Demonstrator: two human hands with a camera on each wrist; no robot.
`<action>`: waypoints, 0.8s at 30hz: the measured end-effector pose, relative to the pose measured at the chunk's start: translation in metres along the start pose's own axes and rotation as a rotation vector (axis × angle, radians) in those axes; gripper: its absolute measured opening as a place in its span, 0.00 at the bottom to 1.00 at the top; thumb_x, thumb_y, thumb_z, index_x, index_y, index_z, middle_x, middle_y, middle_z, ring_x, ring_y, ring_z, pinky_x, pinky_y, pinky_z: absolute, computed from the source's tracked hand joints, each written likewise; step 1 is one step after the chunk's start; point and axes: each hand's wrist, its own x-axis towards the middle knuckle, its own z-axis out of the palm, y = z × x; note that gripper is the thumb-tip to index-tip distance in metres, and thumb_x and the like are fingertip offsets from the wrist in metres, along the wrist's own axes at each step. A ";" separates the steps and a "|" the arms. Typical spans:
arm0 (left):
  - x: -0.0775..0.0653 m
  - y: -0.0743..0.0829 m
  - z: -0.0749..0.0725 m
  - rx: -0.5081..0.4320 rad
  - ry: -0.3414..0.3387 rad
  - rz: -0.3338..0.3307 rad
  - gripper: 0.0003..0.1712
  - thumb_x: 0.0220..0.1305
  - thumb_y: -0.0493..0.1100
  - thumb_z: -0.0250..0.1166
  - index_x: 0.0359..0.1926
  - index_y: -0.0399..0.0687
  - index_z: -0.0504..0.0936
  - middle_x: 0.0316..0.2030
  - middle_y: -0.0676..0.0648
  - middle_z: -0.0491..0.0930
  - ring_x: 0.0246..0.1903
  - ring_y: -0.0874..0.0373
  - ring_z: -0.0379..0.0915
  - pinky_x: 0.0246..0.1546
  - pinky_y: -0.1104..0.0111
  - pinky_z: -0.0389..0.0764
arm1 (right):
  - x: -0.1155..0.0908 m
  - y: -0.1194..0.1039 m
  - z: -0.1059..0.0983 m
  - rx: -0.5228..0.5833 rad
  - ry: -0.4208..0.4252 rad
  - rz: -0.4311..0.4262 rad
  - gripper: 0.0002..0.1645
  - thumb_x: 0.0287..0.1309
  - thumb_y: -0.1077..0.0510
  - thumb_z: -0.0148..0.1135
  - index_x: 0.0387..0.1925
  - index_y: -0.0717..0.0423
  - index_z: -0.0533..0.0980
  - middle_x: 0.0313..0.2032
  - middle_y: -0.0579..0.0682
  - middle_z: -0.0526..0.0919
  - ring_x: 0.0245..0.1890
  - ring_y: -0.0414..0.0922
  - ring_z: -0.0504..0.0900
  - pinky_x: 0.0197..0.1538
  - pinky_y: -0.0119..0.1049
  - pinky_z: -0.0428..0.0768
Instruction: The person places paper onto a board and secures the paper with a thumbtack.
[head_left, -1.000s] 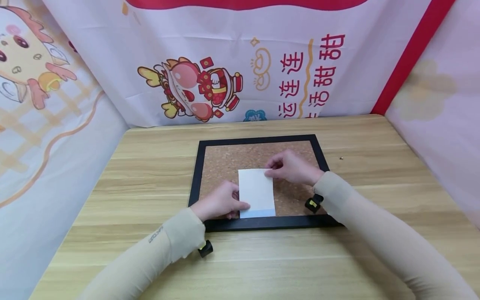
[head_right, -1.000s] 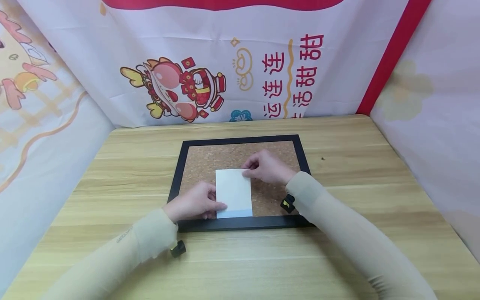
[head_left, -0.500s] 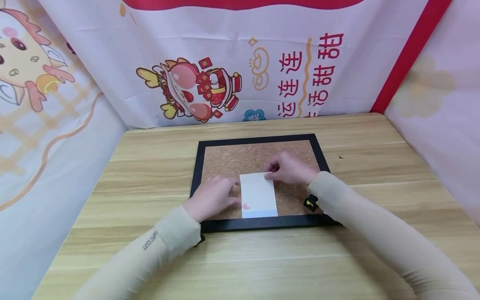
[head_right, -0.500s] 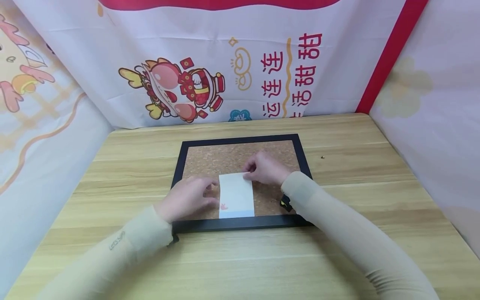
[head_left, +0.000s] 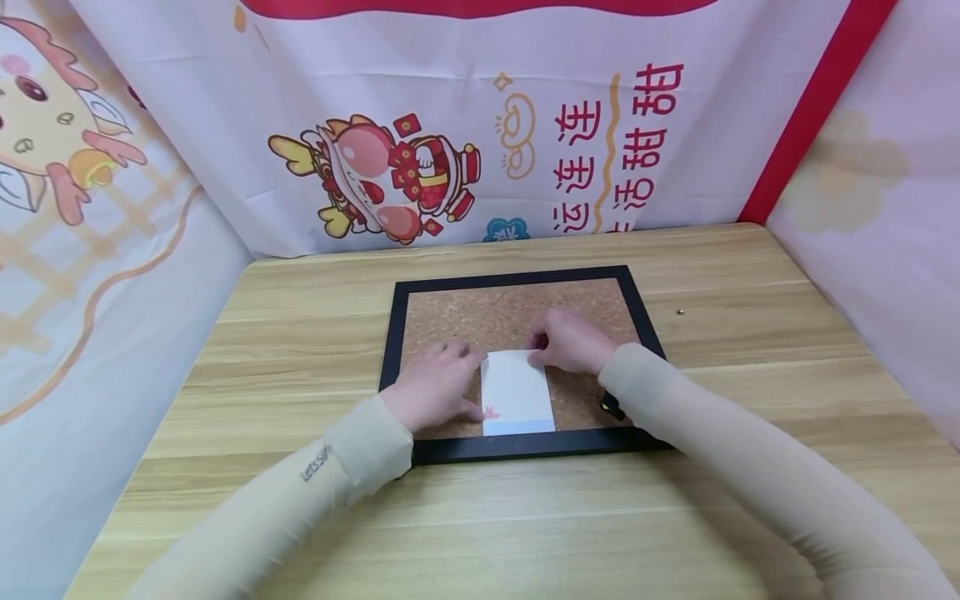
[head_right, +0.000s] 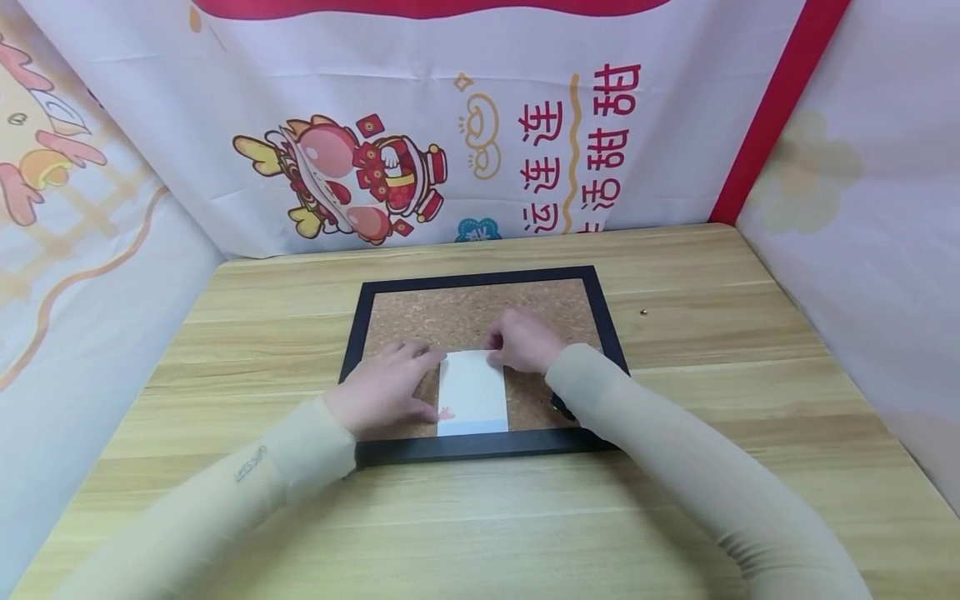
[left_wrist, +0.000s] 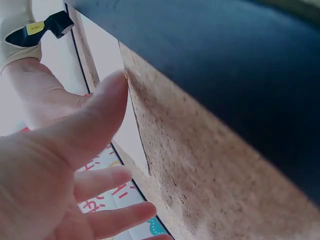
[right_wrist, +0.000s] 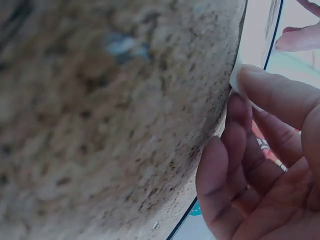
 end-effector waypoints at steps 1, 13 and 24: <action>0.001 0.000 0.000 0.002 -0.014 -0.004 0.49 0.52 0.67 0.72 0.70 0.47 0.70 0.65 0.39 0.70 0.62 0.42 0.67 0.61 0.48 0.69 | 0.000 -0.001 0.000 -0.002 0.001 0.002 0.04 0.57 0.55 0.73 0.36 0.47 0.85 0.32 0.45 0.82 0.34 0.47 0.77 0.39 0.40 0.76; 0.008 0.002 0.005 0.003 -0.162 -0.066 0.52 0.57 0.72 0.63 0.76 0.57 0.60 0.74 0.38 0.55 0.70 0.34 0.52 0.63 0.36 0.58 | 0.002 -0.005 -0.001 0.005 -0.020 0.034 0.18 0.57 0.56 0.73 0.50 0.47 0.81 0.37 0.48 0.81 0.38 0.49 0.76 0.42 0.43 0.75; 0.008 0.005 0.007 -0.001 -0.189 -0.066 0.53 0.60 0.68 0.63 0.78 0.52 0.54 0.75 0.34 0.48 0.70 0.27 0.45 0.65 0.35 0.53 | -0.010 0.013 -0.040 -0.002 0.109 -0.048 0.12 0.62 0.57 0.67 0.47 0.52 0.84 0.37 0.48 0.83 0.37 0.47 0.79 0.41 0.42 0.78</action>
